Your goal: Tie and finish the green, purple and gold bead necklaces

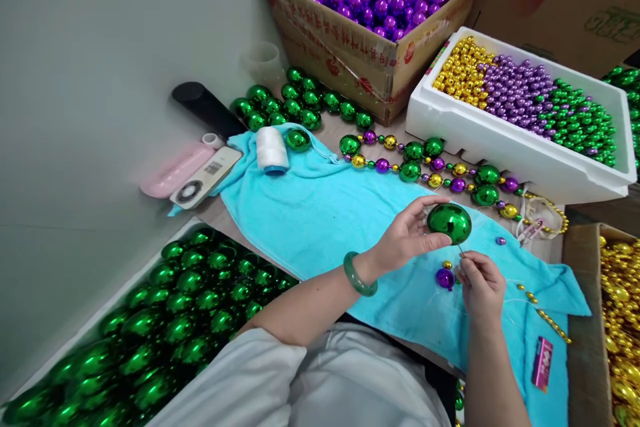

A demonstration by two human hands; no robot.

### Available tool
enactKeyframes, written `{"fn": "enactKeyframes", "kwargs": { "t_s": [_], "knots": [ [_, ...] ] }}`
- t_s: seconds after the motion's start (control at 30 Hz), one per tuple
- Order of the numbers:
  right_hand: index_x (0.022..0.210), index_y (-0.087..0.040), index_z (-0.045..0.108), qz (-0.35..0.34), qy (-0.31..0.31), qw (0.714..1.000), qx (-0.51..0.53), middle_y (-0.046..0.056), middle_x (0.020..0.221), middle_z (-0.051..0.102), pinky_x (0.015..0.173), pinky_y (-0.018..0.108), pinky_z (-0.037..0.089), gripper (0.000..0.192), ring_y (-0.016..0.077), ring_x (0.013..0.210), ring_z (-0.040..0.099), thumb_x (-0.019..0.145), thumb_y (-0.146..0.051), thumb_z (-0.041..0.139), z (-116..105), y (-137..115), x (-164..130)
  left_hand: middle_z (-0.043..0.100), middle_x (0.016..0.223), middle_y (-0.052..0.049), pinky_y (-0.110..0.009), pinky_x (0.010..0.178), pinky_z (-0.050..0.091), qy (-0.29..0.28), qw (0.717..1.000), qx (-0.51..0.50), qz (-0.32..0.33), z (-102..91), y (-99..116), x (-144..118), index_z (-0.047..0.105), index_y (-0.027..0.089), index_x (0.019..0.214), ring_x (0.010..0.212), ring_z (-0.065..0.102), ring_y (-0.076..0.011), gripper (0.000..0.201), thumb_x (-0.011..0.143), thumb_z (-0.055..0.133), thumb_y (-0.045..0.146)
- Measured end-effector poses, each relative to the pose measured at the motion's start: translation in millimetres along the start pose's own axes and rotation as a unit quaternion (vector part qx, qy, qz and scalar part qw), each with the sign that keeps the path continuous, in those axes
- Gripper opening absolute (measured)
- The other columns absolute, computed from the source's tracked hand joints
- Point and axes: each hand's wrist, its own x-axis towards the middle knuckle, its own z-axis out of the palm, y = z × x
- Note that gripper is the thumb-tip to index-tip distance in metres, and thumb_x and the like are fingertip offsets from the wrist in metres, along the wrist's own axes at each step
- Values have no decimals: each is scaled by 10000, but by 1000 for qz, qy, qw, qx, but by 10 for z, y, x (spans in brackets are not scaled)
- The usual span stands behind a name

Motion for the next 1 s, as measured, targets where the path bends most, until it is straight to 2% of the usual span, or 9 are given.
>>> {"fn": "enactKeyframes", "kwargs": {
  "t_s": [0.1,0.27,0.5,0.6,0.67,0.8,0.9,1.0],
  "knots": [
    [838,-185,684,14,10,1000,20,-40,554,502,448,217,330,98,72,479,422,765,-247,705,45,-42,-29,587,1126,-42,-267,873,485,-5,1000,14,12,-21,-10,-13,566,277,1228,992,589,-157,560,717,781,199],
    [816,-174,694,-3,17,1000,-4,-26,580,532,451,230,354,119,80,484,453,735,-256,724,-3,-30,-3,559,1243,-62,-294,937,470,-21,997,63,27,-28,18,-34,560,277,1240,1078,571,-184,585,709,784,177],
    [820,-195,703,-15,-13,999,27,-30,558,529,441,225,354,69,85,474,453,759,-226,702,-13,12,8,621,1114,-56,-295,889,493,-38,999,7,-5,-15,19,-19,561,260,1230,1003,610,-177,568,712,783,193],
    [839,-195,703,-13,-5,1000,16,-27,577,538,454,224,355,70,84,491,459,773,-219,698,6,-20,-19,621,1157,-71,-317,919,490,-33,999,10,-16,-20,-12,-30,560,250,1241,1055,606,-204,580,709,788,219],
    [835,-191,699,-20,-8,1000,4,-29,571,535,445,222,351,77,83,479,455,768,-228,708,9,-56,-31,605,1218,-87,-326,936,485,-33,998,47,-21,-17,-23,-45,556,244,1260,1097,595,-220,589,716,783,240],
    [847,-192,688,-31,-16,999,-31,-36,567,532,459,217,370,77,79,486,463,794,-248,691,40,-148,-56,567,1314,-107,-340,966,469,-49,981,187,-20,-4,-14,-52,571,238,1296,1202,541,-252,577,751,749,298],
    [849,-187,680,-18,-19,996,-82,-32,586,550,477,217,389,98,81,502,475,807,-276,679,93,-188,-60,628,1247,-92,-352,1027,427,4,970,243,14,-31,-18,-12,685,213,1152,1212,536,-229,324,849,624,313],
    [836,-178,675,-4,-28,990,-139,-16,602,584,504,236,426,158,100,520,509,820,-332,646,128,-176,-3,714,1067,-72,-358,1044,404,72,960,270,10,-111,-65,58,751,191,953,1073,609,-196,207,866,583,275]
  ]
}}
